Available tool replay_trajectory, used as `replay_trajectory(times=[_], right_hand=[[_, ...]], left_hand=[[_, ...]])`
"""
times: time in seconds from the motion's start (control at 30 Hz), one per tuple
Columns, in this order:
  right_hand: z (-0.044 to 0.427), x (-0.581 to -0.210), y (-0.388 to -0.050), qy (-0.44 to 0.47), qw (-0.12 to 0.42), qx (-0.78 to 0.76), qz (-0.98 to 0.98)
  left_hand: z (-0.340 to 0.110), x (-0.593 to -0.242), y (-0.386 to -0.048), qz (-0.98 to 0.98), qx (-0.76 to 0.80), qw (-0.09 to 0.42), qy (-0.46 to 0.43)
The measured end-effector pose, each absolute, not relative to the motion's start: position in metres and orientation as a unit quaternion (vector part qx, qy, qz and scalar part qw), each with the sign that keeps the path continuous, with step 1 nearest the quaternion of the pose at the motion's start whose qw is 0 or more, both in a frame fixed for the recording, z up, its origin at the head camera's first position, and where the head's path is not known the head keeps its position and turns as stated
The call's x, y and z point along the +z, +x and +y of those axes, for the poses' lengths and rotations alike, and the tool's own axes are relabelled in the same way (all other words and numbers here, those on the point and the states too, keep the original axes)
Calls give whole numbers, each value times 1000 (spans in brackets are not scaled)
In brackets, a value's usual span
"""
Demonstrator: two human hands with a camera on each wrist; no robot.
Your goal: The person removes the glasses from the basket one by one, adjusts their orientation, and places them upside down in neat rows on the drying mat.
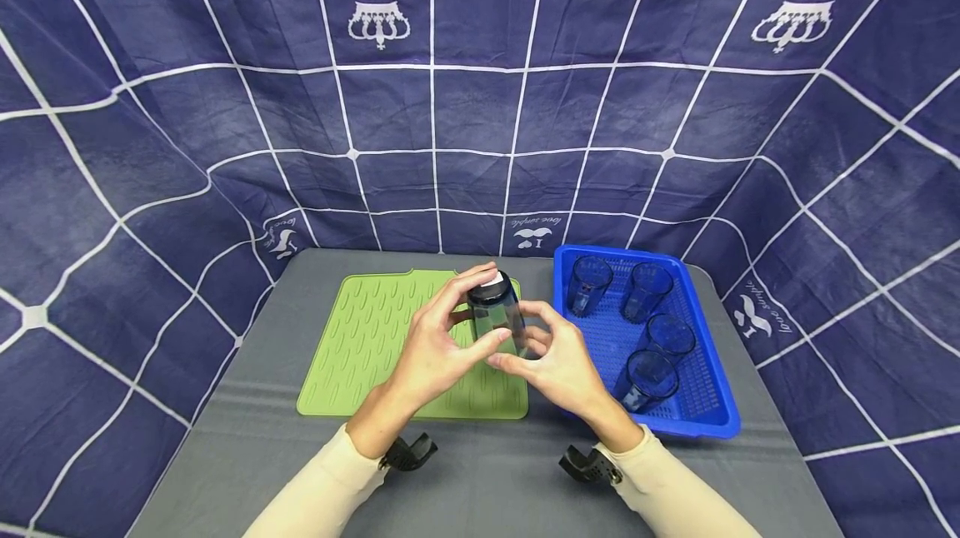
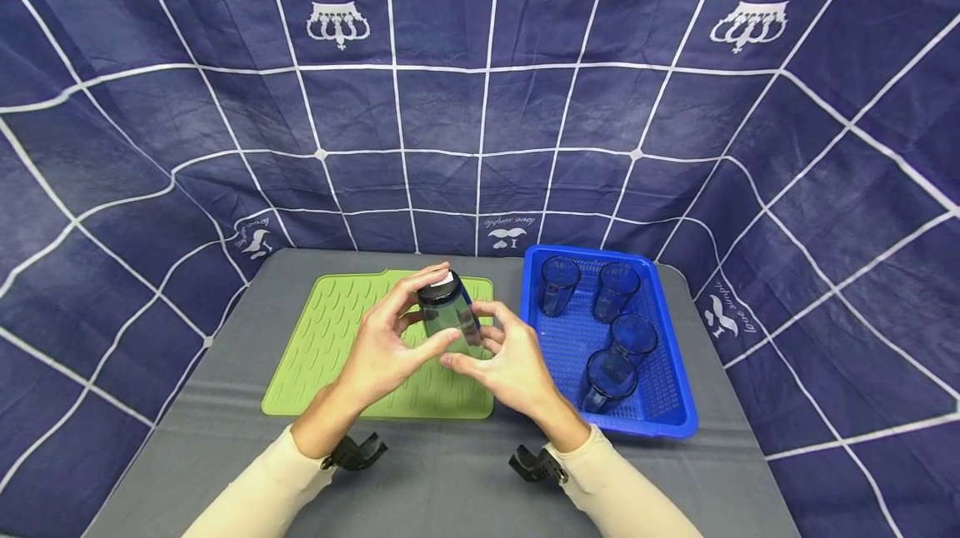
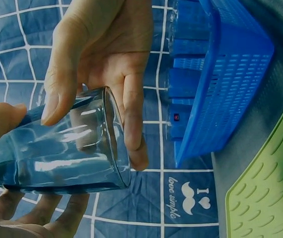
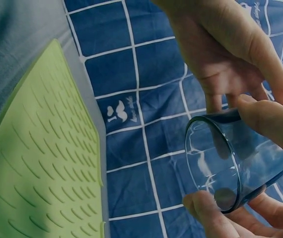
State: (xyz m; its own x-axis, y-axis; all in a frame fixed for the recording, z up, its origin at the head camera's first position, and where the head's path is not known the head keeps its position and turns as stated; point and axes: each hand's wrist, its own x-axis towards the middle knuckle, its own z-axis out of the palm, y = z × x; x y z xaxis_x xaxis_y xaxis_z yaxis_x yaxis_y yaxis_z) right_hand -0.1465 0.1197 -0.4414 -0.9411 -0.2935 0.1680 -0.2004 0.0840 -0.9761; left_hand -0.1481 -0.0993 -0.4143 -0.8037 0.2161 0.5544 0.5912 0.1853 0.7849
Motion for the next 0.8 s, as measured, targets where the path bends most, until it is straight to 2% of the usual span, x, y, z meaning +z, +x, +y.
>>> replay_trajectory(times=[0.33,0.6,0.8], right_hand=[[118,-442,-149,-173,36,-632,755],[119,-440,-156,-182,7,-594,783],[119,-437,-155,-184,8,-576,797]], left_hand=[[-105,-415,-148,-756,-572,171,-269],[-105,-413,-154,-751,-568,190,-276],[-106,-412,-156,-755,-563,193,-276]])
